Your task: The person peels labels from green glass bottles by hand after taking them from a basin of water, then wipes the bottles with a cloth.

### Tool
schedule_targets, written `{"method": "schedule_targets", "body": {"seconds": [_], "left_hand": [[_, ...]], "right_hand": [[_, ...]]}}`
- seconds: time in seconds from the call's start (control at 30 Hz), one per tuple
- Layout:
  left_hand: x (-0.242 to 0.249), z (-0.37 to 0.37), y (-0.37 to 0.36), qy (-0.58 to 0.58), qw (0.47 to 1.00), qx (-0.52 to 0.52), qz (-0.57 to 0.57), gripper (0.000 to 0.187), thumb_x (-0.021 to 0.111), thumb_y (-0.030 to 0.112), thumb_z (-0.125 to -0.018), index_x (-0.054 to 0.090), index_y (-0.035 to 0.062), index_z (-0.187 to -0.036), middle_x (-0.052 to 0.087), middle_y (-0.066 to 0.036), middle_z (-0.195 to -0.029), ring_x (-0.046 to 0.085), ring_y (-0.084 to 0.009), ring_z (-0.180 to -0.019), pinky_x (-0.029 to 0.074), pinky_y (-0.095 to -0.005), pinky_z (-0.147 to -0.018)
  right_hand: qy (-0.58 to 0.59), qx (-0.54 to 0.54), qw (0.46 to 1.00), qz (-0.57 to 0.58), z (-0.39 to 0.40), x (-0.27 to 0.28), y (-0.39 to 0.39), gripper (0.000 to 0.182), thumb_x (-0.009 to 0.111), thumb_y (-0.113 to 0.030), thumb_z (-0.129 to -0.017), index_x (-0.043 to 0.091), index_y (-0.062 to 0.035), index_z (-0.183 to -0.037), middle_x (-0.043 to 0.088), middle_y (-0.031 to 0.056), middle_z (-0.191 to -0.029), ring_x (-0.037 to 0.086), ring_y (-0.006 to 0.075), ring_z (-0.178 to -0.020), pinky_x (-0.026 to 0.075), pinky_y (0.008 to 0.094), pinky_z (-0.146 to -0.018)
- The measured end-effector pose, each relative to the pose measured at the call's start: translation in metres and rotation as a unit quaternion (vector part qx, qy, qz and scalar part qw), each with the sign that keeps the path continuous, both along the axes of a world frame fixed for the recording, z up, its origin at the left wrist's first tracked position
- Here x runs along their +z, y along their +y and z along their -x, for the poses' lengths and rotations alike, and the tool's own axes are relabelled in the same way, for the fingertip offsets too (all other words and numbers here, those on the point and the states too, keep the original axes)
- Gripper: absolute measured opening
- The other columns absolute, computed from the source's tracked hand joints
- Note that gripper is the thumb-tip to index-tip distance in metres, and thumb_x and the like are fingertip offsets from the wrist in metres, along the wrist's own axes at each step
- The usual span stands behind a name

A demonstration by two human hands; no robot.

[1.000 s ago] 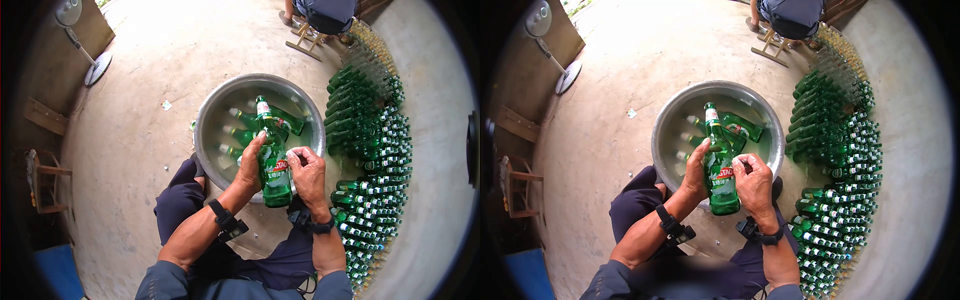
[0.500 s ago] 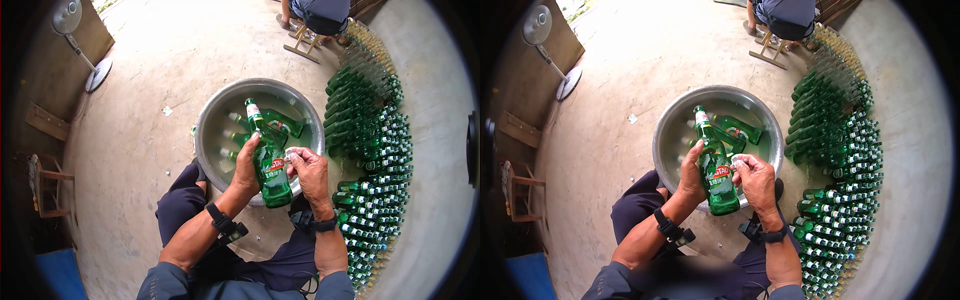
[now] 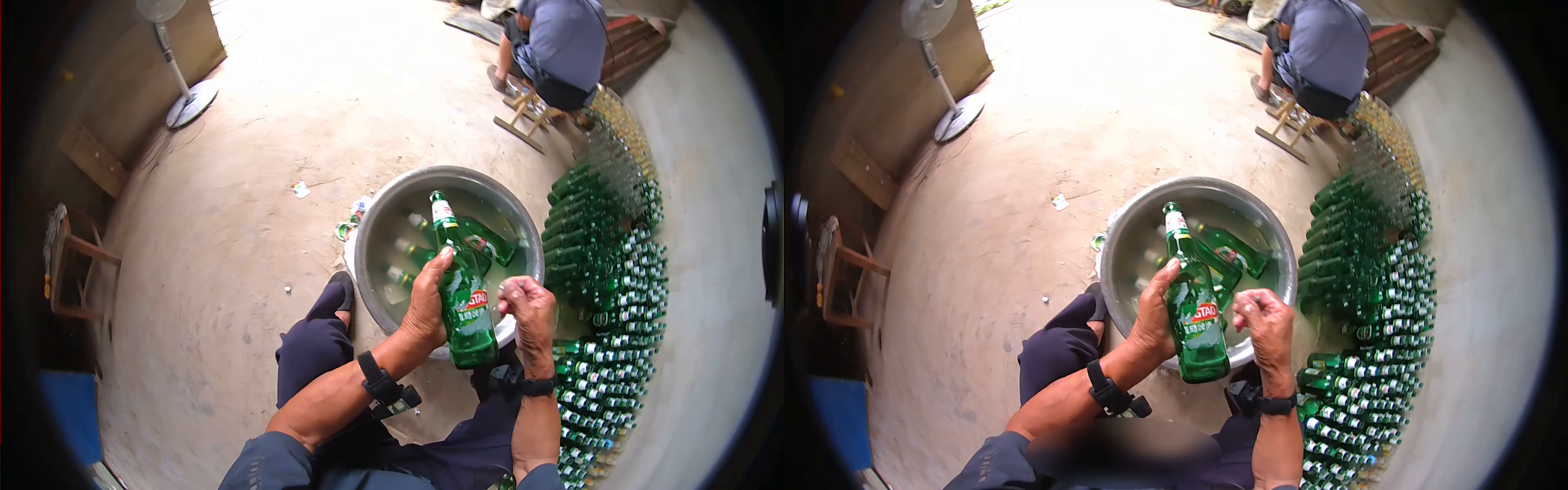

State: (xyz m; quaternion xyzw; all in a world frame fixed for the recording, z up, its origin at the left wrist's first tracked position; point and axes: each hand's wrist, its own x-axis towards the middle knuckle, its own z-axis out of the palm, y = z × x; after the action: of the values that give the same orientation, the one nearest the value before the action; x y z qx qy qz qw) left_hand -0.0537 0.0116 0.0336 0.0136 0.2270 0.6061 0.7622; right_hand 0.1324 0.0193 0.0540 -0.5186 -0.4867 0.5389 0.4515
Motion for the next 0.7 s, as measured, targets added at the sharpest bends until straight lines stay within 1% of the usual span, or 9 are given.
{"method": "schedule_targets", "body": {"seconds": [0.1,0.3,0.37,0.43,0.5,0.53,0.6,0.63,0.7], "left_hand": [[0.005,0.017,-0.005,-0.006,1.000,0.015,0.000,0.039,0.056,0.043,-0.103,0.063,0.0079,-0.119,0.071,-0.010,-0.102,0.072,-0.0253,-0.085,0.063,-0.0421,-0.077],[0.008,0.039,-0.009,-0.051,0.997,0.050,0.024,0.044,0.056,0.044,-0.102,0.062,0.0063,-0.123,0.071,-0.014,-0.107,0.073,-0.0279,-0.090,0.063,-0.0452,-0.081],[0.014,0.049,-0.011,-0.079,0.996,0.042,0.029,0.043,0.056,0.043,-0.102,0.062,0.0070,-0.124,0.071,-0.015,-0.109,0.073,-0.0289,-0.092,0.063,-0.0464,-0.081],[0.026,0.060,-0.013,-0.094,0.994,0.048,0.012,0.040,0.055,0.041,-0.103,0.062,0.0083,-0.125,0.072,-0.014,-0.108,0.073,-0.0291,-0.092,0.063,-0.0466,-0.081],[0.041,0.070,-0.012,-0.102,0.990,0.087,0.043,0.035,0.057,0.041,-0.103,0.064,0.0092,-0.116,0.072,-0.010,-0.098,0.072,-0.0237,-0.079,0.063,-0.0420,-0.072],[0.037,0.073,-0.012,-0.098,0.989,0.101,0.043,0.033,0.056,0.040,-0.104,0.063,0.0098,-0.116,0.072,-0.009,-0.099,0.072,-0.0234,-0.080,0.063,-0.0413,-0.072],[0.024,0.078,-0.012,-0.102,0.988,0.113,0.035,0.033,0.055,0.038,-0.105,0.062,0.0099,-0.121,0.072,-0.010,-0.104,0.073,-0.0258,-0.087,0.063,-0.0441,-0.077],[0.022,0.082,-0.010,-0.105,0.987,0.122,0.028,0.034,0.053,0.037,-0.105,0.060,0.0101,-0.125,0.072,-0.010,-0.109,0.074,-0.0283,-0.094,0.064,-0.0468,-0.081],[0.023,0.085,-0.009,-0.110,0.985,0.132,0.030,0.034,0.052,0.036,-0.106,0.059,0.0101,-0.127,0.071,-0.011,-0.109,0.074,-0.0286,-0.096,0.064,-0.0469,-0.084]], "right_hand": [[0.018,-0.044,0.998,-0.043,0.011,0.015,0.005,0.014,0.074,-0.010,-0.096,0.065,-0.0015,-0.089,0.063,0.0018,-0.074,0.054,0.0067,-0.057,0.043,0.0220,-0.053],[-0.069,0.019,0.978,-0.198,0.063,0.089,0.039,0.014,0.069,-0.008,-0.096,0.063,-0.0030,-0.085,0.060,-0.0011,-0.070,0.051,0.0042,-0.058,0.040,0.0207,-0.053],[-0.103,0.021,0.971,-0.216,0.093,0.109,0.059,0.014,0.069,-0.008,-0.096,0.062,-0.0034,-0.084,0.059,-0.0025,-0.070,0.050,0.0022,-0.056,0.038,0.0195,-0.051],[-0.106,0.038,0.967,-0.228,0.123,0.112,0.082,0.015,0.069,-0.009,-0.096,0.062,-0.0033,-0.084,0.059,-0.0031,-0.069,0.050,0.0022,-0.056,0.038,0.0196,-0.050],[-0.121,0.064,0.961,-0.240,0.158,0.105,0.105,0.016,0.069,-0.008,-0.096,0.062,-0.0031,-0.083,0.060,-0.0027,-0.069,0.051,0.0024,-0.056,0.038,0.0197,-0.049],[-0.136,0.083,0.955,-0.252,0.173,0.098,0.117,0.017,0.069,-0.008,-0.095,0.061,-0.0029,-0.082,0.060,-0.0023,-0.069,0.053,0.0025,-0.057,0.038,0.0198,-0.048],[-0.186,0.131,0.951,-0.211,0.197,0.074,0.147,0.012,0.068,-0.007,-0.094,0.068,0.0044,-0.098,0.067,0.0029,-0.075,0.062,0.0066,-0.061,0.045,0.0213,-0.049],[-0.185,0.134,0.950,-0.213,0.211,0.062,0.156,0.012,0.068,-0.007,-0.094,0.068,0.0044,-0.098,0.067,0.0029,-0.075,0.062,0.0066,-0.061,0.045,0.0213,-0.049],[-0.142,0.212,0.954,-0.155,0.232,0.042,0.168,0.037,0.068,-0.010,-0.093,0.066,0.0110,-0.124,0.073,0.0108,-0.087,0.071,0.0125,-0.067,0.055,0.0242,-0.052]]}}
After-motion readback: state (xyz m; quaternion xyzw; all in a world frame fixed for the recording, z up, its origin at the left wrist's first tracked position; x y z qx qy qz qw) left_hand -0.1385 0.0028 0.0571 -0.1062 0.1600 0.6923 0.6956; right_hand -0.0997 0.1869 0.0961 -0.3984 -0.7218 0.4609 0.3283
